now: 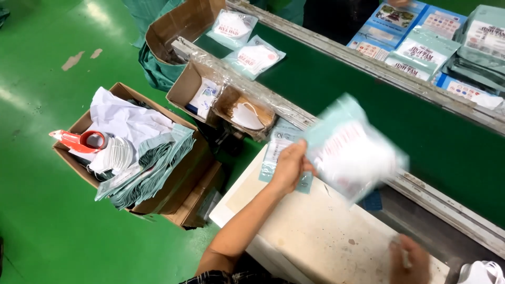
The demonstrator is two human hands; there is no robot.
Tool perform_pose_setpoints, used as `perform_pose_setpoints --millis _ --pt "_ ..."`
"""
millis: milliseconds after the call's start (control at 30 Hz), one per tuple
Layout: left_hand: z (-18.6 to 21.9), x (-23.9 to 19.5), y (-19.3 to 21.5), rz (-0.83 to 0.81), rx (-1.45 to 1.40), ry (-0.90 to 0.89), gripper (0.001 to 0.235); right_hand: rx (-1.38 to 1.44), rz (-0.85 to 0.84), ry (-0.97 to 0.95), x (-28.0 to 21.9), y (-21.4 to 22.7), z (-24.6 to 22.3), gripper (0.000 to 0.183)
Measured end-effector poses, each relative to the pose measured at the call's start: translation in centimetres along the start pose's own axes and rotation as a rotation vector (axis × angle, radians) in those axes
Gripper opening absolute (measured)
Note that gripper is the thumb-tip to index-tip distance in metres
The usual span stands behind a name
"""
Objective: The person stacks white face masks, folds the ear loops onto the stack, and inserts the stack into a printed plastic pouch. They press the pouch closed and place the packed pouch onto the conveyor belt beside the work table, repeating the cycle.
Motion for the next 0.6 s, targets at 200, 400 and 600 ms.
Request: perform_pose_setpoints --millis 200,400,600 --pt "-0.5 -1.9 -2.5 0.108 -0.454 0.038 0.029 -0.007 -0.060 -0.187 -2.5 -4.3 -5.1 0.023" --pt "-11.7 -8.7 -8.9 -0.322 0.076 -0.008 0.016 -0.295 0.216 0.153 -3.0 -5.9 -6.8 0.011" --pt "-7.6 -15.3 -16.7 -0.875 0.706 -0.978 0.020 -0.247 0.137 0.109 -3.3 -2.8 -14.3 0.021"
Point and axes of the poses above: each hand's wrist, its own x-axis towards the middle knuckle, its own y-axis out of the back of the hand, z = x × y, the point moved 3 cm from there along x, towards the middle knuckle, and after that the axes turned 6 degrees about -y, right-handed, at the moved point
